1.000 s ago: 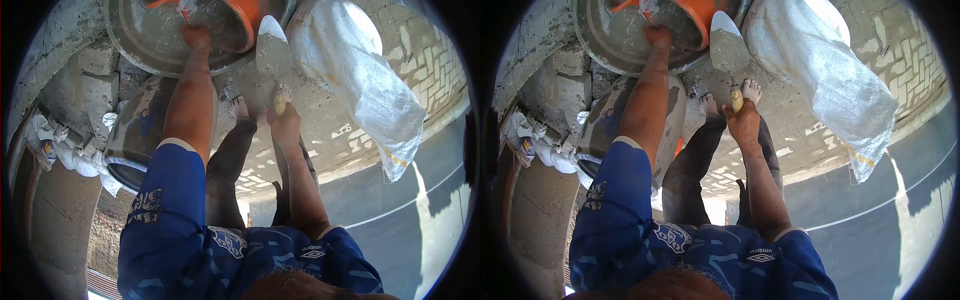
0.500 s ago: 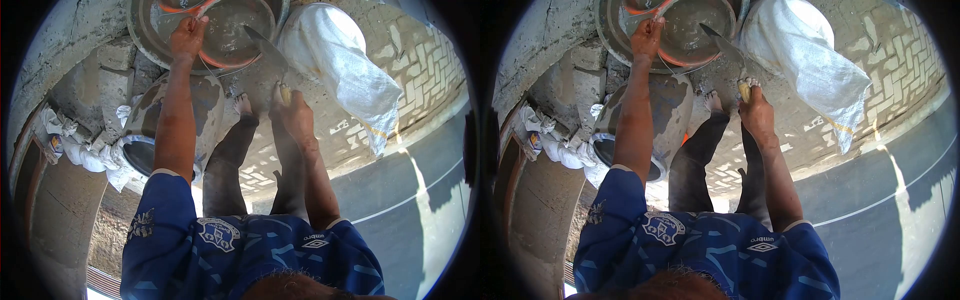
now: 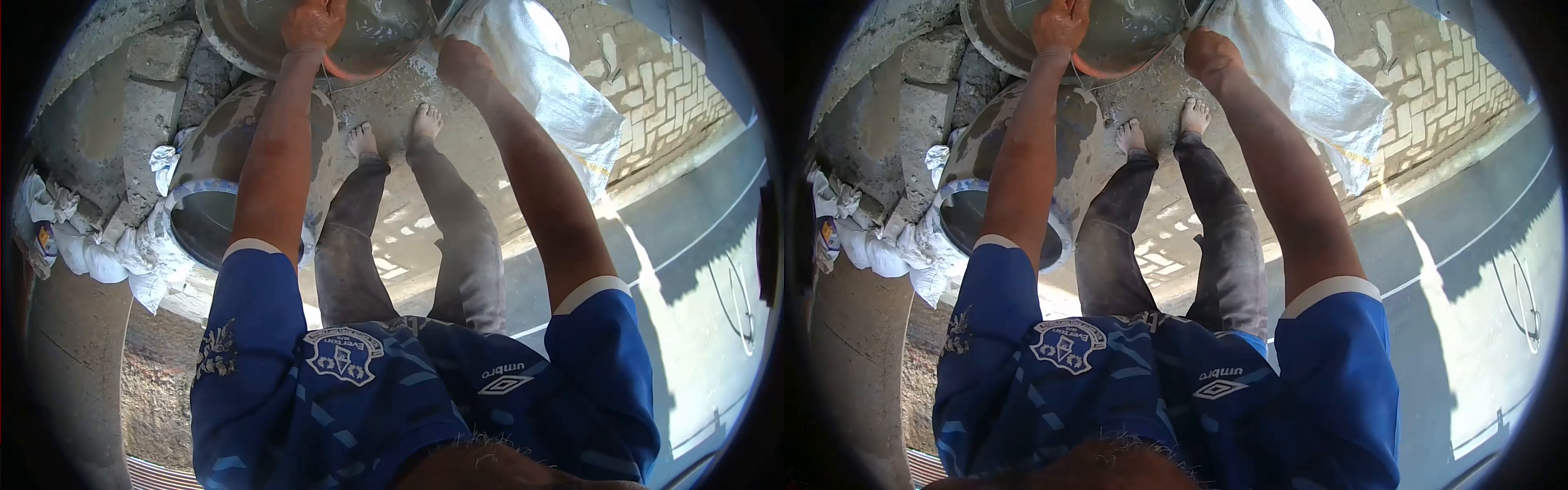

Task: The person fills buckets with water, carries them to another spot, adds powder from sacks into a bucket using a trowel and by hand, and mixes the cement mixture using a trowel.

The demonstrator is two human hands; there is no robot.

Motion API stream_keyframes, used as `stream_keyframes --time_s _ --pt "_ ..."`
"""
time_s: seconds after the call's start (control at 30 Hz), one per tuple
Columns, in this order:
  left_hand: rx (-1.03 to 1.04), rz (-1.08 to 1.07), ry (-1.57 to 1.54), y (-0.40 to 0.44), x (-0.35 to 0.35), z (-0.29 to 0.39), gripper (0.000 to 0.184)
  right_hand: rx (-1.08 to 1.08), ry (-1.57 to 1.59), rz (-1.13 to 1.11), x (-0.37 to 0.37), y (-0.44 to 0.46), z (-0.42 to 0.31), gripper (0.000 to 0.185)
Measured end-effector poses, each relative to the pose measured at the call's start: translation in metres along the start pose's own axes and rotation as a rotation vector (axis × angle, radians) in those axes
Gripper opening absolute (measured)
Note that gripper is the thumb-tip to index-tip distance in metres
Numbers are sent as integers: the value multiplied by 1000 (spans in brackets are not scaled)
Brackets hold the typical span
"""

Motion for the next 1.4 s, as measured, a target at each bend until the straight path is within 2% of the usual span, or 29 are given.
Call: stream_keyframes --time_s 0.07,0.13,0.23,0.3,0.33,0.37,0.4,0.43,0.5,0.53,0.57,0.6,0.63,0.67,0.73,0.8,0.87,0.97,1.03,1.1,1.13,1.17,1.2,1.23,1.27,1.3,1.33,1.37,1.4 --pt "-33 -19 81 -10 12 -26 64 157 115 -377 25 -22 -32 34" --pt "-48 -40 165 -15 15 -37 64 319 533 -598 16 -39 -70 34" --pt "-58 -47 180 -20 10 -43 62 220 401 -557 -12 -12 -80 30" --pt "33 26 162 -22 -2 -46 60 121 291 -532 -11 11 -80 27" --pt "29 22 167 -22 -3 -48 60 23 112 -352 -23 25 -65 24" --pt "346 233 423 -28 -11 -23 60 -40 -85 -161 -36 37 -50 21" --pt "509 326 541 -34 -11 -9 60 129 -23 -36 -49 41 -29 22" --pt "661 445 668 -42 -11 5 60 128 -27 -40 -47 40 -27 22" --pt "-100 -155 143 -19 8 -42 61 59 -152 -152 -26 37 -25 22" --pt "-101 -157 139 -21 9 -42 61 29 -210 -210 -14 32 -26 22" --pt "-83 -109 95 -24 8 -40 62 -35 -174 -382 11 24 -38 26" --pt "-59 -53 53 -22 5 -37 62 26 -114 -406 33 19 -49 29" --pt "-51 -40 52 -20 4 -36 62 195 132 -713 21 -2 -70 42" --pt "-72 -46 69 -23 3 -37 63 96 290 -576 40 -6 -77 29" --pt "-96 -57 81 -24 0 -35 65 30 150 -599 49 4 -73 36" --pt "-150 -119 16 -25 -2 -47 67 -76 -281 -641 2 18 -66 33" --pt "-110 -74 23 -26 7 -74 68 69 -159 -254 -15 50 -23 28" --pt "-81 38 -9 -21 13 -76 68 93 -280 -207 -14 49 -19 27" --pt "-108 82 -34 -25 6 -76 68 -102 -174 -432 11 31 -46 27" --pt "-296 -117 -164 -24 12 -91 67 165 325 -654 49 12 -72 24" --pt "-290 -118 -150 -26 13 -95 67 333 539 -727 67 1 -85 23" --pt "-309 -91 -182 -31 16 -101 67 292 718 -821 93 2 -105 24" --pt "-324 -61 -217 -33 20 -108 67 286 731 -818 79 -4 -118 24" --pt "-317 -62 -209 -29 24 -114 67 377 1153 -844 65 -17 -136 18" --pt "-205 26 -248 -24 19 -111 67 466 1577 -850 53 -22 -149 13" --pt "-99 108 -286 -25 15 -108 67 466 1584 -857 54 -20 -148 13" --pt "-107 100 -276 -29 16 -113 67 471 1738 -890 55 -21 -152 6" --pt "-225 62 -316 -30 13 -114 66 476 1897 -920 55 -25 -156 3" --pt "-337 24 -359 -32 13 -117 66 480 1911 -923 50 -31 -151 3"
Point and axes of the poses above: each hand's wrist, its own y-axis towards the middle knuckle, its own x-axis out of the palm, z = x × y, the point moved 7 cm from there along y, towards the middle knuckle, and after that the axes turned 4 degrees about -y, right-handed, at the moved point
